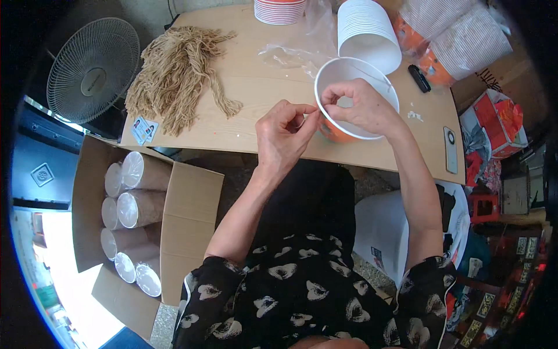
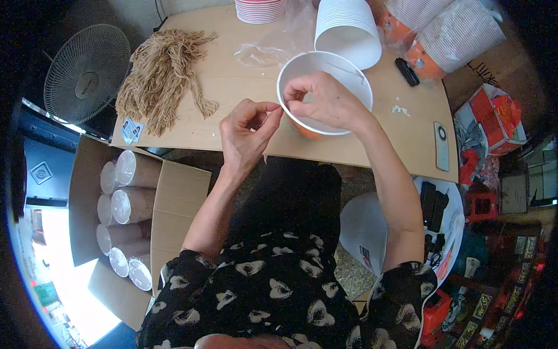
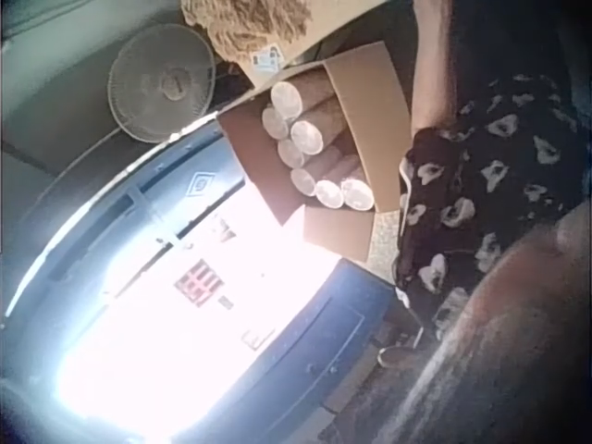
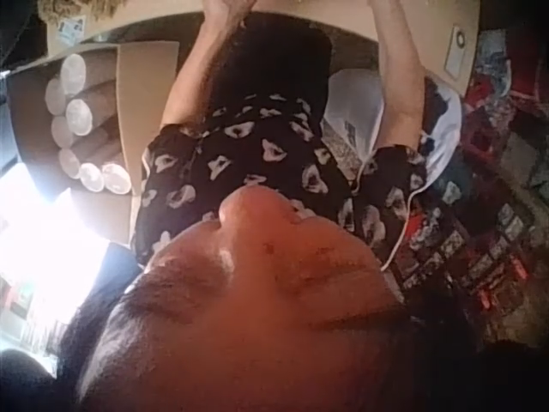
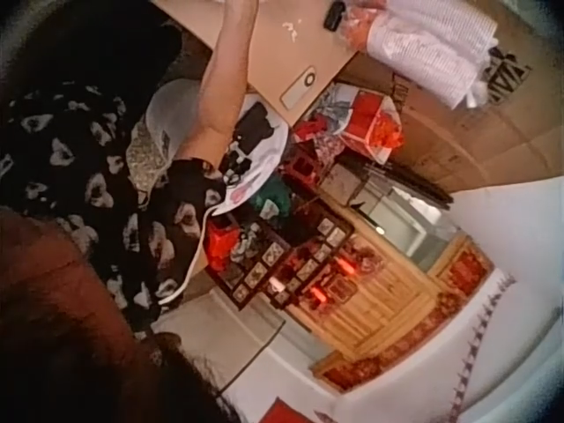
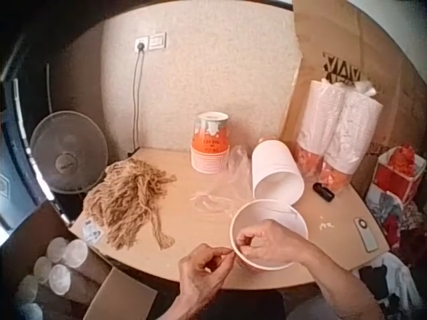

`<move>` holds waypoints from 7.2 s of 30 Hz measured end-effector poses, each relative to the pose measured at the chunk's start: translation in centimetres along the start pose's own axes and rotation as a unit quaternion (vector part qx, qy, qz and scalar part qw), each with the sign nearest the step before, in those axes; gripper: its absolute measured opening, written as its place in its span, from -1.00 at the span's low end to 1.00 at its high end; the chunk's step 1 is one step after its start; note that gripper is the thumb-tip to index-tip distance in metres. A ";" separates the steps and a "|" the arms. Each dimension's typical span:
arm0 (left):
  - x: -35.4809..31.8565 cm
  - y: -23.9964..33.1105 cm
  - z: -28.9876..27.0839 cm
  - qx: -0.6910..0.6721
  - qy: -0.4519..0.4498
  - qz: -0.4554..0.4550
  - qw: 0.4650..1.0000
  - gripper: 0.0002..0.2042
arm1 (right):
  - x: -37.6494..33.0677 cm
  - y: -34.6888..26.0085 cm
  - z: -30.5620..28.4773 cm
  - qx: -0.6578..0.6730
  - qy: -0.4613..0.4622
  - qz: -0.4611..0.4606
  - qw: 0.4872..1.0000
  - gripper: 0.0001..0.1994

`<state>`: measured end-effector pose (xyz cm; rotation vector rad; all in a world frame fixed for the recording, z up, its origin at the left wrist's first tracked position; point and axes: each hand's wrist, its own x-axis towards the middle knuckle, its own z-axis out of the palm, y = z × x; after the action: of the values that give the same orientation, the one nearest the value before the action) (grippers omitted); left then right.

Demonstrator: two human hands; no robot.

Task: The recorder is threading thin rope handles through pre-made holes in paper buckets and tying or securing them.

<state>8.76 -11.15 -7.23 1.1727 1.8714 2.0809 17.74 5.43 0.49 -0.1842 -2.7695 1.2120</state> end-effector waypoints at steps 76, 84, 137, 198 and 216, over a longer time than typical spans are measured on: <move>0.7 -2.4 -0.5 -0.062 0.009 0.017 0.998 -0.89 | -4.9 -2.8 4.2 -0.090 0.238 0.026 0.967 -0.81; 0.9 -2.5 -0.3 -0.061 -0.016 0.009 0.998 -0.89 | -4.8 -2.9 4.1 -0.089 0.228 0.046 0.968 -0.80; 3.2 0.4 -1.3 0.116 -0.133 0.115 0.977 -0.88 | -4.4 -1.2 1.5 -0.116 0.167 0.041 0.978 -0.85; 8.1 4.0 -2.1 -0.125 -0.396 -0.224 0.882 -0.79 | -5.0 -1.0 1.5 0.292 0.330 -0.032 0.897 -0.90; 7.9 4.1 -2.7 -0.166 -0.374 -0.261 0.874 -0.78 | -5.1 -0.7 0.3 0.318 0.236 -0.007 0.918 -0.87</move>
<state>3.30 -9.98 0.20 1.0164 1.2122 1.3004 22.66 4.00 0.52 -0.3354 -1.8640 1.7148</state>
